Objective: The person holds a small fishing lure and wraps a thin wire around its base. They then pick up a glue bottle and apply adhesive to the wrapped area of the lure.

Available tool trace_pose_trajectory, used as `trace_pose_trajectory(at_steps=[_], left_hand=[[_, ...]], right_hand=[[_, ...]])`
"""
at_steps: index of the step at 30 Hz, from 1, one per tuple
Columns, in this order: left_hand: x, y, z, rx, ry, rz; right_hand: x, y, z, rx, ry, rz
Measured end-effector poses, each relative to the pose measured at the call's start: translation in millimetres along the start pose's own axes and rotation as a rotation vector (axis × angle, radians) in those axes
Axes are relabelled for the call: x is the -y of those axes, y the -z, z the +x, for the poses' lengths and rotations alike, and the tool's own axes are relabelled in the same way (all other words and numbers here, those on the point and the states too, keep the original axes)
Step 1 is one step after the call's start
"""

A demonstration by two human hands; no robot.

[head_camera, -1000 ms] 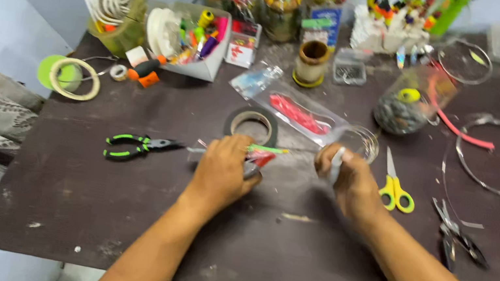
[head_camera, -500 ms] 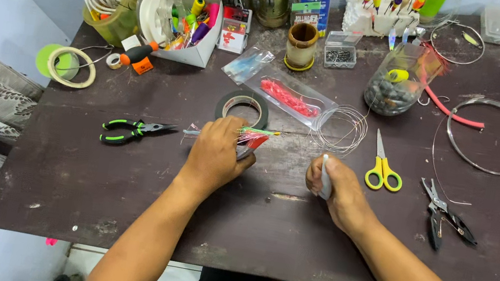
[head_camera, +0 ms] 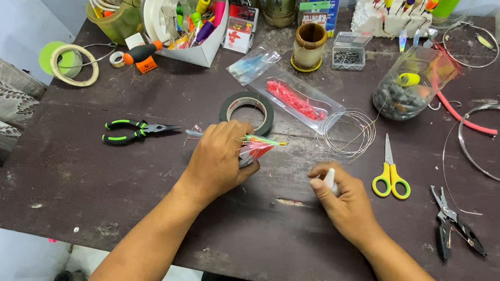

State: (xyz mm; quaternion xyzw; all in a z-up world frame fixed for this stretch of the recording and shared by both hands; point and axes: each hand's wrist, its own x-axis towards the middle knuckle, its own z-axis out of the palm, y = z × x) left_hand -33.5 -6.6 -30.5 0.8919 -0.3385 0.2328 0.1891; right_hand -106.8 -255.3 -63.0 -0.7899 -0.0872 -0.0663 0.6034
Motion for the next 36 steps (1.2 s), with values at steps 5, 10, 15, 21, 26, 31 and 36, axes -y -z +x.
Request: trace_pose_trajectory(at_steps=[5,10,15,21,26,31,36], left_hand=[[2,-3,-3,-0.01,0.013,0.007],[6,-1,-4,-0.012,0.019,0.016],[7,0,-5,0.001,0.021,0.011],[7,-1,-5,-0.003,0.013,0.006],[3,3,-3,0.003,0.028,-0.011],[5,1,-3,-0.005,0.035,-0.016],[7,1,-3,0.0,0.037,-0.018]], right_hand=[[4,2,3,-0.032,-0.072,-0.167],[4,4,3,-0.014,-0.1,-0.217],[11,6,1,0.107,-0.097,-0.296],[9,2,2,0.069,-0.08,-0.317],[14,-2,6,0.059,-0.091,-0.314],[9,-1,2,0.035,-0.132,-0.296],[17,1,7,0.024,0.004,-0.248]])
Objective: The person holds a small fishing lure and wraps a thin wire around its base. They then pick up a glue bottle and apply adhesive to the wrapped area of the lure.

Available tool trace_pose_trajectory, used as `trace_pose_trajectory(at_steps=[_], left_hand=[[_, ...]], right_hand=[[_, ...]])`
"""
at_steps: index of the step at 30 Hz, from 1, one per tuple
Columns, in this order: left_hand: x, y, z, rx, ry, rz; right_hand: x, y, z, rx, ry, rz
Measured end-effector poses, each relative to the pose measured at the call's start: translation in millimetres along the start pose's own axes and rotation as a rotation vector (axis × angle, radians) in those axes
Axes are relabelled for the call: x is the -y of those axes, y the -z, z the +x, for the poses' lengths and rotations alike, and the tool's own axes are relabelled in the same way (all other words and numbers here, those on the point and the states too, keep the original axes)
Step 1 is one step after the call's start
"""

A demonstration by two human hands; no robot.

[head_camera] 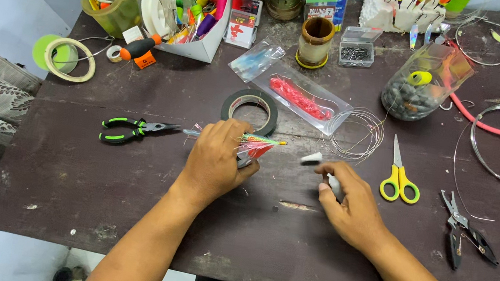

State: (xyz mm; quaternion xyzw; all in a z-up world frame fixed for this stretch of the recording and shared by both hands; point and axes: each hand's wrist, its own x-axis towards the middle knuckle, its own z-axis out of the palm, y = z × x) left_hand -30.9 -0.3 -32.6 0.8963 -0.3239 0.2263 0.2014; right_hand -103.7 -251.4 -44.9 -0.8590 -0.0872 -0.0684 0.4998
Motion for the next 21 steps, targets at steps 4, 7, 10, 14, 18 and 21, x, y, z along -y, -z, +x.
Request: trace_pose_trajectory(at_steps=[4,7,10,14,18,21], left_hand=[[-1,-1,-1,-0.006,0.005,0.008],[-2,1,-1,-0.008,-0.003,0.005],[-2,0,-1,-0.006,-0.011,0.021],[-3,2,-1,-0.002,-0.026,0.007],[-3,0,-2,0.008,-0.022,-0.017],[-5,4,-1,0.003,-0.025,-0.016]], right_hand=[[5,3,0,0.004,0.065,0.023],[7,1,-2,0.012,0.121,0.034],[7,-1,-4,0.034,0.134,0.073],[7,-1,-4,0.034,0.123,0.091],[-8,-10,-11,0.044,-0.031,0.167],[-5,-6,-9,0.076,-0.016,0.131]])
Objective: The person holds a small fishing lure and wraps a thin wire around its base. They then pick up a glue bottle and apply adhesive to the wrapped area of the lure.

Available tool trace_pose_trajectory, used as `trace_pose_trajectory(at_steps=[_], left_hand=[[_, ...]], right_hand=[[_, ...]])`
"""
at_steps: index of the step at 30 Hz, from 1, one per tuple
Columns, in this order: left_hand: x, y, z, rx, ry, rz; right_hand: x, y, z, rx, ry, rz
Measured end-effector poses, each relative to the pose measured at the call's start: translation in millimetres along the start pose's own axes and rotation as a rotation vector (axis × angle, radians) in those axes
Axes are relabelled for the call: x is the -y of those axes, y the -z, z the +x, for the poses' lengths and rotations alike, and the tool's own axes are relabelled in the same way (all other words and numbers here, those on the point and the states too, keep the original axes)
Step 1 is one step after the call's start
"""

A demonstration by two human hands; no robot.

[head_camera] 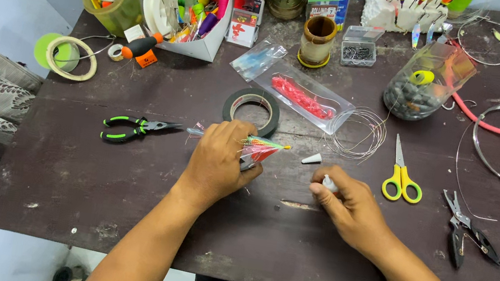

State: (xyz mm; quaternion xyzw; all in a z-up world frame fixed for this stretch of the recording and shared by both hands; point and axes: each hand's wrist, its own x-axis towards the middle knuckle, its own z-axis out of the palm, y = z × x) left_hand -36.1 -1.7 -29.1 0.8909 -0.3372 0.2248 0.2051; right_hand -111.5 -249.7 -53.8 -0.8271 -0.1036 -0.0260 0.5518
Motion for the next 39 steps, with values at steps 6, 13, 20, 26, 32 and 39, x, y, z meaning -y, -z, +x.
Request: trace_pose_trajectory(at_steps=[6,13,20,26,32,39], left_hand=[[4,-5,-4,-0.031,-0.023,-0.007],[4,-7,-3,-0.049,-0.018,-0.007],[3,-6,-3,-0.041,-0.009,-0.015],[3,-4,-1,-0.035,-0.007,-0.024],[3,-7,-4,-0.031,-0.016,-0.009],[1,-1,-1,0.036,-0.049,-0.02]], right_hand=[[13,8,4,0.095,-0.048,0.106],[19,16,19,0.033,0.042,0.315],[29,18,31,-0.079,0.152,0.738],[24,15,35,-0.033,0.098,0.82],[18,17,30,-0.069,-0.035,0.871],[9,21,30,-0.124,-0.088,0.934]])
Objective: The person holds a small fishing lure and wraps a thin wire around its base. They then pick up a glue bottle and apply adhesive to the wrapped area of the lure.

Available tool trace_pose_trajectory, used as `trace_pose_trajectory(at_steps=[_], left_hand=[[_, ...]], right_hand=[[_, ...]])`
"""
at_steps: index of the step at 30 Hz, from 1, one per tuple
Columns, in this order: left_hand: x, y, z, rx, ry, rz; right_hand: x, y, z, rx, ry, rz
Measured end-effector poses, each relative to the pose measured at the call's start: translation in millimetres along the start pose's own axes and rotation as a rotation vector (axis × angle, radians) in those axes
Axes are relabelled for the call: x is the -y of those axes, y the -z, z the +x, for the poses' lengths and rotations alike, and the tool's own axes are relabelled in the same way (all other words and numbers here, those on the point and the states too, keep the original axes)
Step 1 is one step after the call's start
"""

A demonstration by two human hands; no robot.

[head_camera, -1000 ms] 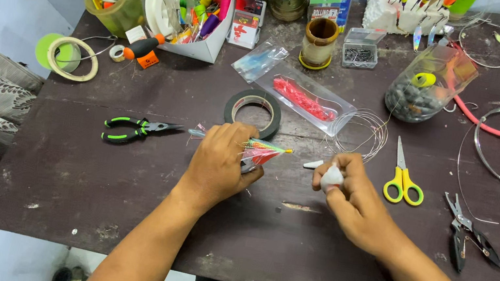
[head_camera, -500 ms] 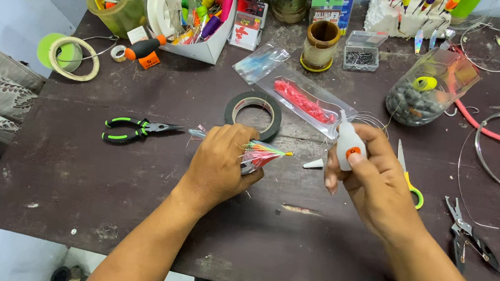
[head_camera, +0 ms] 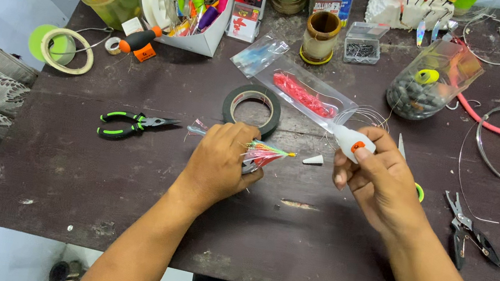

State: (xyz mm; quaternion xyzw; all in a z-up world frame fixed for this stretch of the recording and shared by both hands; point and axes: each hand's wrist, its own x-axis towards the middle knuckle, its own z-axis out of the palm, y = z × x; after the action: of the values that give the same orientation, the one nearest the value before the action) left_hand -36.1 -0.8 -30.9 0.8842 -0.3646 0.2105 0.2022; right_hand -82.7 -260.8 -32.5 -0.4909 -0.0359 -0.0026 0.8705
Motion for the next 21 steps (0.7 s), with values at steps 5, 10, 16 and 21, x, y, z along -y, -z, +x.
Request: trace_pose_trajectory(at_steps=[5,10,16,21], left_hand=[[1,-4,-1,-0.038,0.013,0.019],[1,14,15,-0.053,0.004,0.047],[6,19,32,-0.084,-0.073,0.147],[2,25,36,-0.141,-0.13,0.131]], right_hand=[[11,-4,-3,-0.012,0.001,0.063],[21,-15,1,-0.012,0.015,0.102],[23,-26,4,-0.027,0.059,0.164],[13,-19,5,-0.068,0.073,0.206]])
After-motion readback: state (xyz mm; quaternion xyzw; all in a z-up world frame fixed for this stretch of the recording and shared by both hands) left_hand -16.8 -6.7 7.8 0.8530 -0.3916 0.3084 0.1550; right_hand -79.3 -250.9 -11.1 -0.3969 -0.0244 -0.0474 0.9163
